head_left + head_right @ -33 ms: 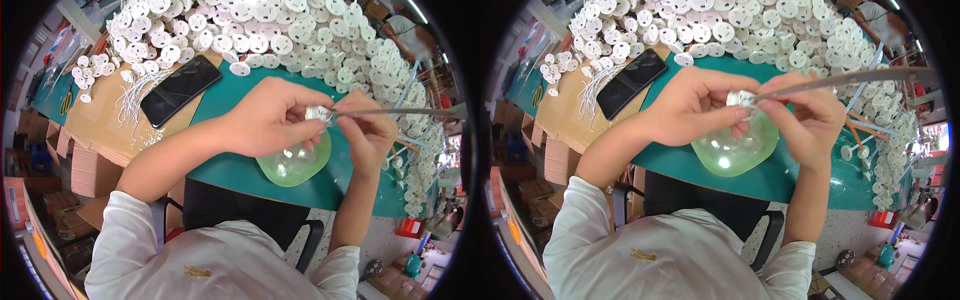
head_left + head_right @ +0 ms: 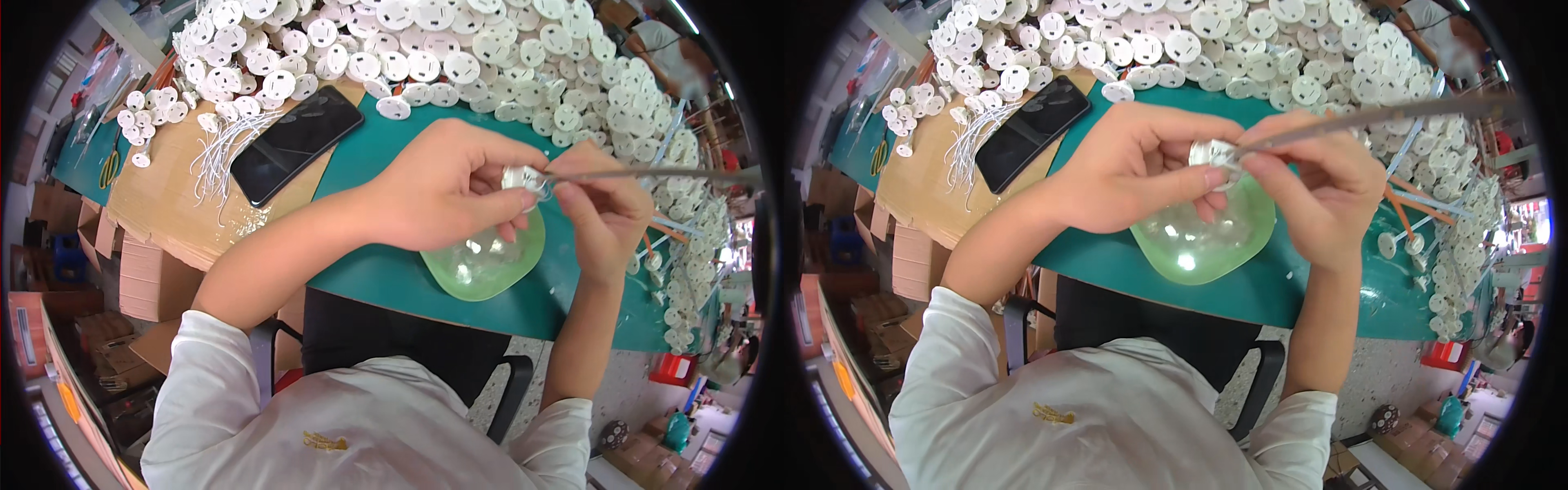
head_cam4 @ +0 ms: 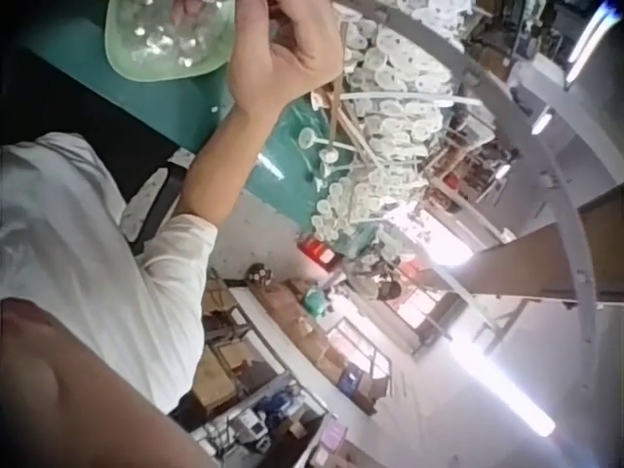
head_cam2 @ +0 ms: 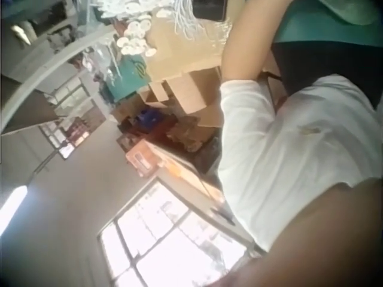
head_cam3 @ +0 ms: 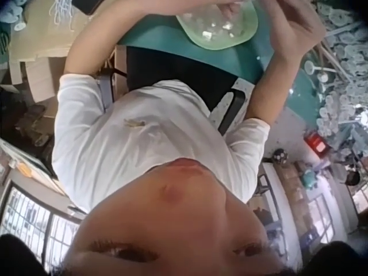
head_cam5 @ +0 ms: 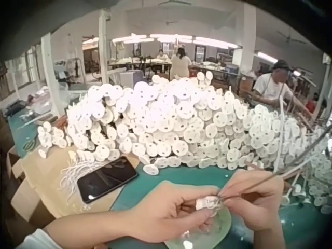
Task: Assembling small circular white plastic parts onto a vertical strip at a factory workbench.
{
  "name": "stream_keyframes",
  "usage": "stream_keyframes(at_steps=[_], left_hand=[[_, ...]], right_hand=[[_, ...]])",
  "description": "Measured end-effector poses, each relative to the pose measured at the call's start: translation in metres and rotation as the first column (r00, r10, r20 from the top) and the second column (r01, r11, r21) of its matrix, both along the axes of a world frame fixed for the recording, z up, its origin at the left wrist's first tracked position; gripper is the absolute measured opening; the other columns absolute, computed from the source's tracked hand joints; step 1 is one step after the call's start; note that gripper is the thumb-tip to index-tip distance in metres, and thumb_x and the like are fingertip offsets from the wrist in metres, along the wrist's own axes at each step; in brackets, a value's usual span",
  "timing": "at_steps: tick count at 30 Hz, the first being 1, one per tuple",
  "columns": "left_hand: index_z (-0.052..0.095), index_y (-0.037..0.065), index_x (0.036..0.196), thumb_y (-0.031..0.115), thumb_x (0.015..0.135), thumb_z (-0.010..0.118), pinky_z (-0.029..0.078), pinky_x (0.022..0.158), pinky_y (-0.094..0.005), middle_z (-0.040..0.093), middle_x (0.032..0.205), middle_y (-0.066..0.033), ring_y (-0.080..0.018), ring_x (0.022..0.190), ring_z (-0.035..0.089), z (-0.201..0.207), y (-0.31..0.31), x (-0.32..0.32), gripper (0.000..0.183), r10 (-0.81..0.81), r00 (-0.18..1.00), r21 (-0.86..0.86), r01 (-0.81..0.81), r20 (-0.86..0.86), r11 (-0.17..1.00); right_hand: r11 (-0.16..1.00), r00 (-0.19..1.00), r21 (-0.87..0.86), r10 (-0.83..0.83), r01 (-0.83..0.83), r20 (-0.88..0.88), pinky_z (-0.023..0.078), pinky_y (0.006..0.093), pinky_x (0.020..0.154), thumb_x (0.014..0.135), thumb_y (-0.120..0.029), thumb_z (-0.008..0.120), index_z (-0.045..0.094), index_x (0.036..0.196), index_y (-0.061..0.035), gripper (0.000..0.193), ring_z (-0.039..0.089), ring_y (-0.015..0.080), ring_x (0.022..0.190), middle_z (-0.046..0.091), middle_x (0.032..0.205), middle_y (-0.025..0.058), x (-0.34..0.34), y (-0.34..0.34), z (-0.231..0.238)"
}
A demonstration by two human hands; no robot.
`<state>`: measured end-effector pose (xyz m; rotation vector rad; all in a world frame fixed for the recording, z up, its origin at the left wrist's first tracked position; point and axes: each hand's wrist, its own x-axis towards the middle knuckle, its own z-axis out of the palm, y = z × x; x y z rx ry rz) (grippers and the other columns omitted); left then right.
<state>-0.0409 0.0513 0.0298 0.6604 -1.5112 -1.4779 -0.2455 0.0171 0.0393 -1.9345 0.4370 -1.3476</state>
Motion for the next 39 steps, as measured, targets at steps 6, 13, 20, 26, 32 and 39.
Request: stream_keyframes(at_steps=[6,13,20,26,32,39], left_hand=[[0.059,-0.006,0.122,-0.001,0.090,0.060,0.058,0.066,-0.0274,0.070,0.084,-0.0132,-0.0164,0.071,0.069,0.009,-0.001,0.004,0.032,-0.023,0.998,0.097,0.017,0.059,0.995],[0.059,-0.007,0.121,0.008,0.092,0.061,0.058,0.063,-0.0285,0.070,0.083,-0.0146,-0.0203,0.069,0.070,0.003,-0.005,0.003,0.033,-0.086,0.993,0.247,0.103,-0.079,0.964],[0.057,-0.009,0.120,0.009,0.092,0.060,0.060,0.071,-0.0342,0.069,0.090,-0.0162,-0.0216,0.079,0.070,0.003,-0.008,0.004,0.033,-0.129,0.979,0.299,0.172,-0.158,0.939],[0.056,-0.007,0.123,0.009,0.094,0.059,0.059,0.080,-0.0345,0.068,0.100,-0.0170,-0.0218,0.087,0.070,-0.004,-0.014,0.006,0.033,-0.046,0.971,0.214,0.098,-0.234,0.972],[0.057,0.000,0.126,0.007,0.093,0.061,0.057,0.081,-0.0311,0.068,0.105,-0.0107,-0.0173,0.094,0.067,-0.007,-0.020,0.004,0.034,0.176,0.967,0.060,-0.168,-0.184,0.984],[0.059,0.002,0.126,0.010,0.091,0.063,0.056,0.077,-0.0263,0.069,0.104,-0.0076,-0.0116,0.092,0.066,-0.002,-0.020,0.009,0.035,0.096,0.990,0.093,-0.087,-0.104,0.992]], right_hand=[[0.985,0.994,0.143,-0.089,0.098,-0.071,0.049,0.0217,0.061,0.079,0.008,0.069,0.069,0.089,0.0055,0.011,0.063,0.0124,0.068,0.069,0.085,0.0102,-0.004,0.002,-0.003],[0.962,0.993,0.247,-0.119,0.113,0.013,0.047,0.0209,0.058,0.081,0.001,0.072,0.070,0.090,0.0040,0.009,0.061,0.0101,0.066,0.069,0.081,0.0069,0.004,0.003,-0.007],[0.944,0.995,0.324,-0.085,0.063,0.052,0.047,0.0210,0.058,0.084,-0.004,0.071,0.070,0.095,0.0037,0.014,0.060,0.0092,0.065,0.069,0.081,0.0067,0.005,-0.001,-0.008],[0.953,0.965,0.218,-0.237,0.209,0.113,0.047,0.0222,0.058,0.081,-0.001,0.071,0.068,0.101,0.0029,0.020,0.059,0.0102,0.066,0.069,0.087,0.0063,0.018,0.000,-0.010],[0.835,0.895,-0.375,-0.445,0.403,-0.029,0.047,0.0256,0.054,0.066,0.003,0.078,0.068,0.095,-0.0016,0.031,0.062,0.0171,0.068,0.068,0.086,0.0097,0.025,0.003,-0.011],[0.694,0.891,-0.632,-0.453,0.344,-0.013,0.048,0.0239,0.053,0.065,0.008,0.078,0.068,0.096,0.0011,0.034,0.062,0.0173,0.071,0.067,0.090,0.0110,0.027,-0.001,-0.015]])
